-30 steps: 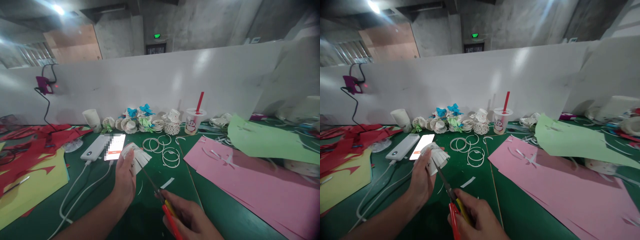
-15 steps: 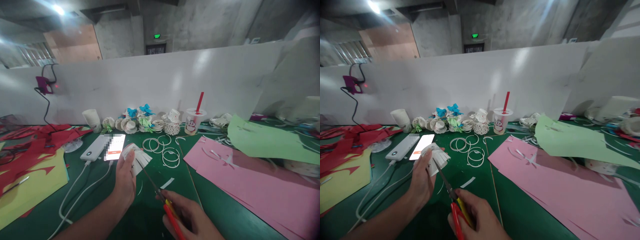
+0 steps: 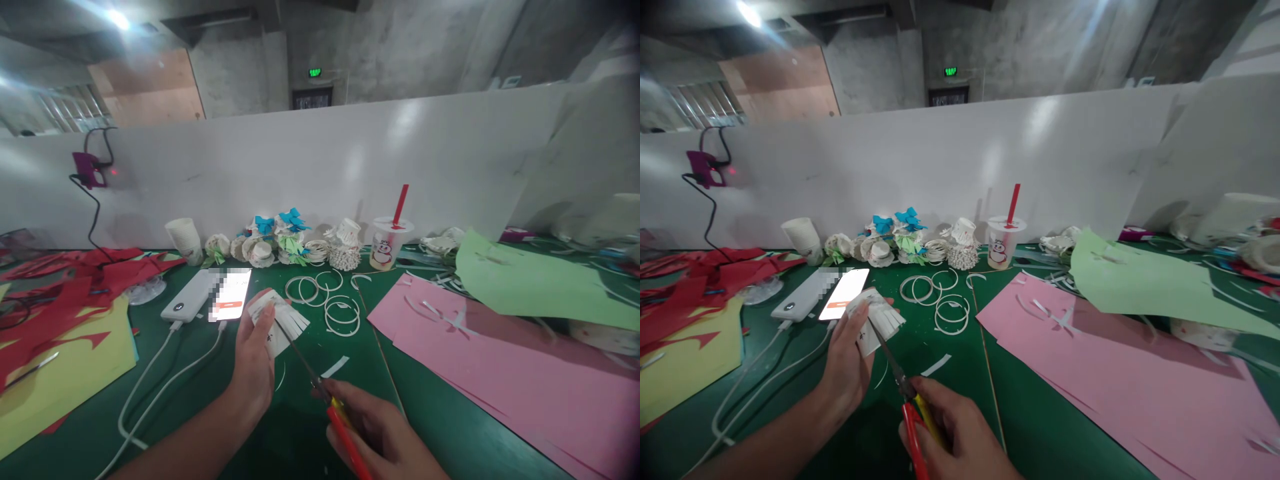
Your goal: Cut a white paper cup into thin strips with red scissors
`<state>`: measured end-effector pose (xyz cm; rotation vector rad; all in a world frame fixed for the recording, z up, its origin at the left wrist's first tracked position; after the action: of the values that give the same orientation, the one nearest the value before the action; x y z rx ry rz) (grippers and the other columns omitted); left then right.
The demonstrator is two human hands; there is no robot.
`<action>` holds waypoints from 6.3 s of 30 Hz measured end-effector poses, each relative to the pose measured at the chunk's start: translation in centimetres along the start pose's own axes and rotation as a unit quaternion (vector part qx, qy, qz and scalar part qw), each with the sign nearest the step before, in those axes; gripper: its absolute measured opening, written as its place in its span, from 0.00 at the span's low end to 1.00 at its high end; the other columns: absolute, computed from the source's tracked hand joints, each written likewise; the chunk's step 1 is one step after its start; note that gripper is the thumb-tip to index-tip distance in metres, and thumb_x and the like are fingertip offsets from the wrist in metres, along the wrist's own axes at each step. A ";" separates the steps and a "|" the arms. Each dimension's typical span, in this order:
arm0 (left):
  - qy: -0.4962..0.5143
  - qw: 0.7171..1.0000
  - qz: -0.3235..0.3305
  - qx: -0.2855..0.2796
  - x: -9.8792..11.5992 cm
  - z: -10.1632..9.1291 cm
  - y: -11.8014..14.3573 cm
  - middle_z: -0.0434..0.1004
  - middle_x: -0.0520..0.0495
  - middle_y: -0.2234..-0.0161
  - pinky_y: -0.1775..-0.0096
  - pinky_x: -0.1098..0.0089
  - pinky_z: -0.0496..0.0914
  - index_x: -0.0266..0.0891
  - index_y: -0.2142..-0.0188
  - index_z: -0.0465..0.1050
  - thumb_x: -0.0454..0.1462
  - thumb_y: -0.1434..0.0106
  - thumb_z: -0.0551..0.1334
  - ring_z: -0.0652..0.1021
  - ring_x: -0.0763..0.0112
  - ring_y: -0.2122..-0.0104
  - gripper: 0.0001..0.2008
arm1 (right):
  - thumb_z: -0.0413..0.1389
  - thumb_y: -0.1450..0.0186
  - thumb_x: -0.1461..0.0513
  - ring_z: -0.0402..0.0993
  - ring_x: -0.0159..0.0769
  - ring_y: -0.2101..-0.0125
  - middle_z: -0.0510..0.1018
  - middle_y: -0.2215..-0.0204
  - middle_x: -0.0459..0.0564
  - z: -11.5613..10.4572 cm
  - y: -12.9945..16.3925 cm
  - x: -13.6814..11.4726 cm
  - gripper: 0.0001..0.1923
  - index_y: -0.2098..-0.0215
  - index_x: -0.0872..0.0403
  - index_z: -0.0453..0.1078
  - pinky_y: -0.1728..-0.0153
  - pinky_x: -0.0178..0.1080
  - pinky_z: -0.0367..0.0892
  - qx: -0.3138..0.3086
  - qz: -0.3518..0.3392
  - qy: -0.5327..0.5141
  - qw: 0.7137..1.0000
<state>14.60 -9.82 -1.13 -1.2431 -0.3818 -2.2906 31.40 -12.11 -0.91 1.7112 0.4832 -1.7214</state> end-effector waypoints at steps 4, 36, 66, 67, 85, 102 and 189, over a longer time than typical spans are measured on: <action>-0.002 1.000 -0.001 0.000 0.1 0.1 0.2 0.78 0.47 0.65 0.63 0.67 0.71 0.39 0.54 0.68 0.41 0.44 0.63 0.78 0.67 0.69 0.19 | 0.58 0.43 0.50 0.66 0.34 0.70 0.70 0.72 0.46 0.0 -0.1 0.2 0.20 0.56 0.51 0.72 0.70 0.32 0.63 -0.001 0.008 -0.011 1.000; 0.041 0.998 -0.036 -0.014 0.0 0.1 0.3 0.78 0.45 0.65 0.64 0.67 0.71 0.38 0.54 0.69 0.45 0.44 0.61 0.78 0.65 0.67 0.20 | 0.58 0.46 0.45 0.56 0.28 0.80 0.64 0.77 0.43 0.0 0.2 -0.7 0.25 0.58 0.52 0.70 0.79 0.31 0.58 0.009 0.008 0.005 1.000; 0.034 0.999 0.011 0.015 0.7 0.3 -0.4 0.78 0.46 0.65 0.64 0.69 0.71 0.37 0.55 0.70 0.43 0.44 0.62 0.78 0.67 0.68 0.18 | 0.57 0.44 0.53 0.63 0.33 0.75 0.68 0.74 0.45 0.0 0.4 -0.2 0.23 0.52 0.54 0.68 0.73 0.33 0.62 0.019 0.003 0.077 0.997; 0.032 0.999 0.010 0.012 0.7 0.2 -0.4 0.78 0.46 0.64 0.64 0.69 0.71 0.37 0.55 0.70 0.43 0.43 0.62 0.78 0.68 0.68 0.18 | 0.57 0.44 0.53 0.65 0.34 0.73 0.69 0.73 0.46 0.0 0.4 -0.1 0.24 0.52 0.53 0.68 0.72 0.34 0.63 0.022 0.002 0.080 0.997; 0.030 0.999 0.018 0.010 0.6 0.2 -0.4 0.78 0.46 0.64 0.63 0.68 0.72 0.38 0.55 0.71 0.43 0.44 0.62 0.78 0.67 0.67 0.18 | 0.58 0.42 0.51 0.64 0.31 0.74 0.68 0.75 0.44 0.1 0.0 0.3 0.21 0.54 0.52 0.70 0.72 0.32 0.63 0.014 0.005 0.007 1.000; 0.019 1.000 0.011 0.020 0.7 0.2 -0.5 0.78 0.45 0.66 0.62 0.69 0.72 0.36 0.58 0.72 0.42 0.43 0.62 0.78 0.66 0.64 0.16 | 0.56 0.41 0.50 0.57 0.30 0.75 0.63 0.76 0.42 -0.1 0.1 -0.4 0.21 0.56 0.55 0.70 0.75 0.32 0.55 -0.003 -0.007 0.039 0.999; 0.020 1.000 -0.018 0.009 0.5 0.5 -0.6 0.78 0.45 0.64 0.63 0.66 0.72 0.38 0.57 0.71 0.45 0.43 0.61 0.78 0.66 0.66 0.17 | 0.59 0.47 0.45 0.67 0.36 0.70 0.70 0.74 0.46 0.2 0.2 0.2 0.27 0.53 0.50 0.70 0.70 0.35 0.66 0.024 0.021 0.021 0.999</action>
<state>14.41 -9.25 -0.45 -1.1899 -0.4117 -2.3334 31.40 -12.47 -1.03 1.7809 0.4256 -1.6839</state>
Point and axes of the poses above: each hand's wrist, its own y-axis away from the middle knuckle, its own z-axis out of the palm, x = y × z, the point moved 1 cm from there along -y, towards the middle knuckle
